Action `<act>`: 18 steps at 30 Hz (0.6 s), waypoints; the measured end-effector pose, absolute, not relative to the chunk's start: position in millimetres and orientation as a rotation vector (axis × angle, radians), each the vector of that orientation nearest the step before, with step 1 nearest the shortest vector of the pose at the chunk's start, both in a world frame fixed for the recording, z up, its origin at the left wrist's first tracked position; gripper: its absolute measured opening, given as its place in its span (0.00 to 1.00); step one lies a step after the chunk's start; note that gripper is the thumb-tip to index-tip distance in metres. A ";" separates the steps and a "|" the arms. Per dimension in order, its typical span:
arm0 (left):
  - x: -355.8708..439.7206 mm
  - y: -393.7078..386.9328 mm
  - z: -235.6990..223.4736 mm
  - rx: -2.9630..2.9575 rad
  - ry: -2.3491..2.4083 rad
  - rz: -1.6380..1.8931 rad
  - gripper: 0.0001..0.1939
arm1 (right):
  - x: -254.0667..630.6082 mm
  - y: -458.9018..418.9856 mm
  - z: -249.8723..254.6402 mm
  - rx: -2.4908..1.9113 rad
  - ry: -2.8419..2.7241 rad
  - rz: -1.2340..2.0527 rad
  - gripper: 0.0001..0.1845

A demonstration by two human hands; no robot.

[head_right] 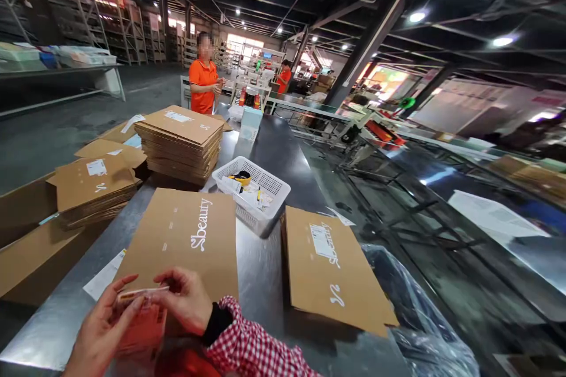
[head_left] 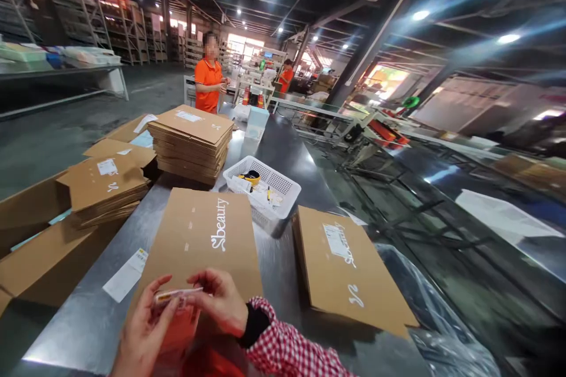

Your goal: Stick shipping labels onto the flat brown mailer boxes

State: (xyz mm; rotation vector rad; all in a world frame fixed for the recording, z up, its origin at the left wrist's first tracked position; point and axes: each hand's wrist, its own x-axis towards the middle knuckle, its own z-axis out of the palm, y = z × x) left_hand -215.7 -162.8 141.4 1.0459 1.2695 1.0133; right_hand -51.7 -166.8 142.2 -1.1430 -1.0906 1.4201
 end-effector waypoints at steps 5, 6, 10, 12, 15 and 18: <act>-221.4 -153.4 140.2 1.183 1.410 0.957 0.36 | -55.4 -164.8 147.2 -1.239 -1.102 1.312 0.13; -222.2 -151.5 140.0 1.243 1.452 0.948 0.36 | -57.4 -166.1 148.0 -1.260 -1.134 1.278 0.12; -228.2 -145.8 133.1 1.455 1.447 0.891 0.32 | -59.5 -164.5 147.1 -1.352 -1.306 1.007 0.11; -236.1 -144.8 125.1 1.593 1.312 0.799 0.26 | -48.4 -150.0 147.0 -1.356 -1.237 0.902 0.13; -254.6 -144.8 110.0 1.856 1.185 0.653 0.20 | -13.2 -106.4 152.1 -1.372 -0.991 0.748 0.14; -272.1 -144.5 95.1 2.144 1.200 0.685 0.20 | 24.5 -54.3 157.2 -1.462 -0.999 0.556 0.12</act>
